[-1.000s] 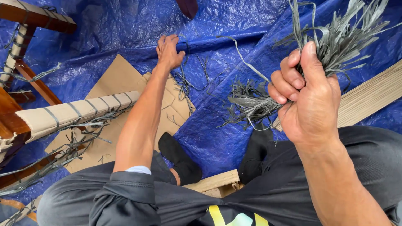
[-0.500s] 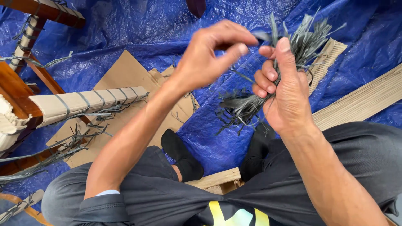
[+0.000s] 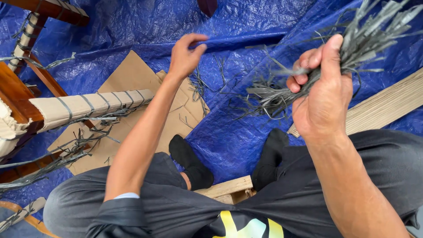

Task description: Gathering and bundling long strips of weaving material from the floor for furniture production.

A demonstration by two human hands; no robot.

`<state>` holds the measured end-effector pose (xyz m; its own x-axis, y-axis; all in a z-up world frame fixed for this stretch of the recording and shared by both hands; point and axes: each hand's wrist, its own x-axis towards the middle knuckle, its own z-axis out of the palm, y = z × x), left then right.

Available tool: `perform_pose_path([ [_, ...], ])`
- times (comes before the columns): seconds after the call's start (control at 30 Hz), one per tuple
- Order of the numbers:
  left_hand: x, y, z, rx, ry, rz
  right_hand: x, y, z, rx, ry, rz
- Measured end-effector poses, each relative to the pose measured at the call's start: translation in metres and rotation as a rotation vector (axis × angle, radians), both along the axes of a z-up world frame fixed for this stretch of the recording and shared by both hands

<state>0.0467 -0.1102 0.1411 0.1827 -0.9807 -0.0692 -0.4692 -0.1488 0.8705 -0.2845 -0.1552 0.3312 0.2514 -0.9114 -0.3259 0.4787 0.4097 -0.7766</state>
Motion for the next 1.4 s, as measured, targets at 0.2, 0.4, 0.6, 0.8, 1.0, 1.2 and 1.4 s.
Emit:
perform_pose_path([
  [0.2,0.045,0.047,-0.176,0.329,-0.428,0.347,0.004,-0.005,0.008,0.017,0.003,0.022],
  [0.4,0.04,0.059,-0.166,0.435,-0.494,0.353,0.009,-0.006,0.005,0.028,0.017,0.053],
  [0.6,0.057,0.04,-0.129,0.189,-0.214,0.376,0.012,-0.004,0.018,0.042,-0.012,0.102],
  [0.8,0.013,0.001,0.041,-0.064,0.167,0.369,0.013,-0.001,0.021,0.082,0.02,0.157],
  [1.0,-0.051,0.001,0.15,-0.243,0.211,0.172,0.023,0.009,0.011,0.114,0.033,0.218],
  [1.2,-0.108,0.028,0.199,-0.321,0.221,-0.134,0.034,0.01,0.024,0.207,0.037,0.213],
  [1.4,-0.113,0.045,0.201,-0.073,0.205,-0.245,0.013,-0.005,0.01,0.159,-0.196,0.037],
])
